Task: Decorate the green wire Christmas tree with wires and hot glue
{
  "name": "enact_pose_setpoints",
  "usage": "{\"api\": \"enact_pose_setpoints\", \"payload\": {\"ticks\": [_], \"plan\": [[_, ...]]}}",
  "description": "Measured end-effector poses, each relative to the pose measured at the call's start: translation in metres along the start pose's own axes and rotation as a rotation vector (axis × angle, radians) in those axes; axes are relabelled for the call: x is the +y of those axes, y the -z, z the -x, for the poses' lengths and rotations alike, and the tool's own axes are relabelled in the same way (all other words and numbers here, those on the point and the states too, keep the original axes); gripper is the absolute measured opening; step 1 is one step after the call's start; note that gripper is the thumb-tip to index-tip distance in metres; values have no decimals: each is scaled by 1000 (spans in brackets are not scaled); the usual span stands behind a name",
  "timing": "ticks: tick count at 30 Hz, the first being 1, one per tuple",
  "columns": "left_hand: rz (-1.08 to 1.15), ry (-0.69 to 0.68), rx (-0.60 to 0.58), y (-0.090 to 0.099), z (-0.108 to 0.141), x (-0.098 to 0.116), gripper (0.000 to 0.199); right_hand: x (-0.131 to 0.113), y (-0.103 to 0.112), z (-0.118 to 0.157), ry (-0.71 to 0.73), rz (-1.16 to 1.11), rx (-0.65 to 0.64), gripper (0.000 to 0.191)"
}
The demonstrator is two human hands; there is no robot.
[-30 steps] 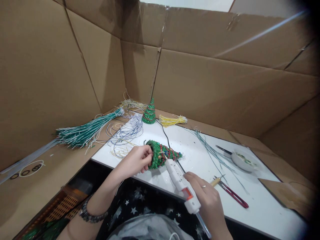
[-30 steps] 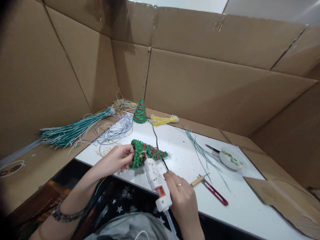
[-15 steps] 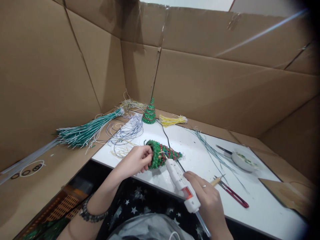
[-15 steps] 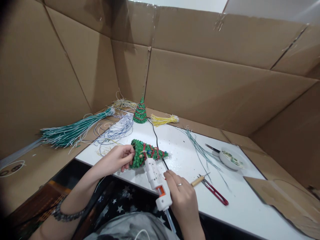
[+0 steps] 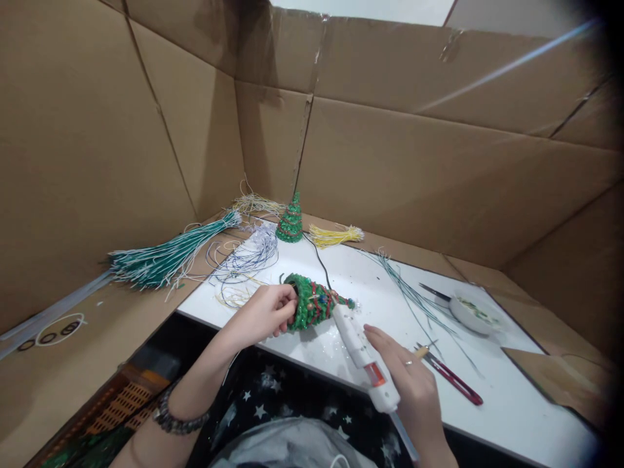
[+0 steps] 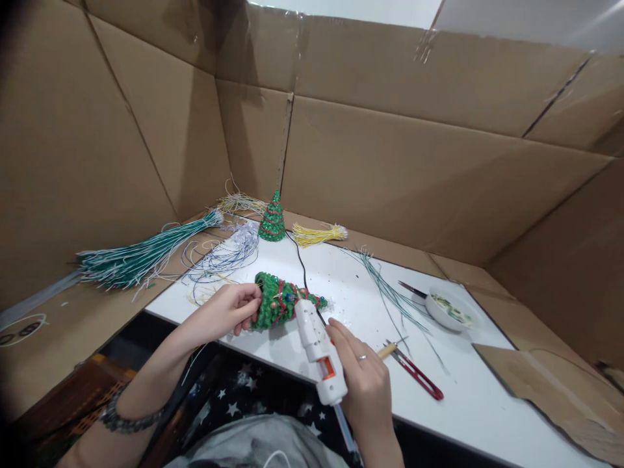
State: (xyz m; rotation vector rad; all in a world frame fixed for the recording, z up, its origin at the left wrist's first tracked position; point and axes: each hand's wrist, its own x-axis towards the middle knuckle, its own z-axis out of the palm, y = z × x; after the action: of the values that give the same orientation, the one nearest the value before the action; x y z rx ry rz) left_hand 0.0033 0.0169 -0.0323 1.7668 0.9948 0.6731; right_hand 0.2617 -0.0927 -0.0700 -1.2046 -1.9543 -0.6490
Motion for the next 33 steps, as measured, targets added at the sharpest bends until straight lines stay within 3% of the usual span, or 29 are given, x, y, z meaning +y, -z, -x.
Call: {"api": "enact_pose_setpoints", "payload": {"ticks": [4, 6, 10, 13, 17, 22, 25, 31, 33], "plan": [[-34, -5, 3, 1, 2, 7, 20, 12, -1, -13, -241, -35, 31, 22], [-85, -34, 26, 2, 3, 10, 21, 24, -2, -24, -382, -30, 64, 27], [-158, -86, 81, 4, 2, 11, 19, 52, -7, -40, -713, -47, -78, 44], [-91, -21, 57, 6, 1, 7, 15, 66, -12, -42, -868, 12, -152, 46], [-9, 48, 35, 8, 2, 2, 14, 73, -16, -41, -977, 83, -307, 47], [-92, -2, 50, 8, 2, 3, 8, 75, -19, -39, -1015, 100, -422, 47], [-182, -68, 86, 9, 0, 4, 12, 75, -19, -38, -1025, 111, -453, 53], [-161, -113, 57, 11, -2, 1, 20, 75, -17, -37, -1086, 105, -490, 67], [-160, -110, 66, 10, -2, 2, 20, 73, -17, -36, -1111, 51, -439, 72]]}}
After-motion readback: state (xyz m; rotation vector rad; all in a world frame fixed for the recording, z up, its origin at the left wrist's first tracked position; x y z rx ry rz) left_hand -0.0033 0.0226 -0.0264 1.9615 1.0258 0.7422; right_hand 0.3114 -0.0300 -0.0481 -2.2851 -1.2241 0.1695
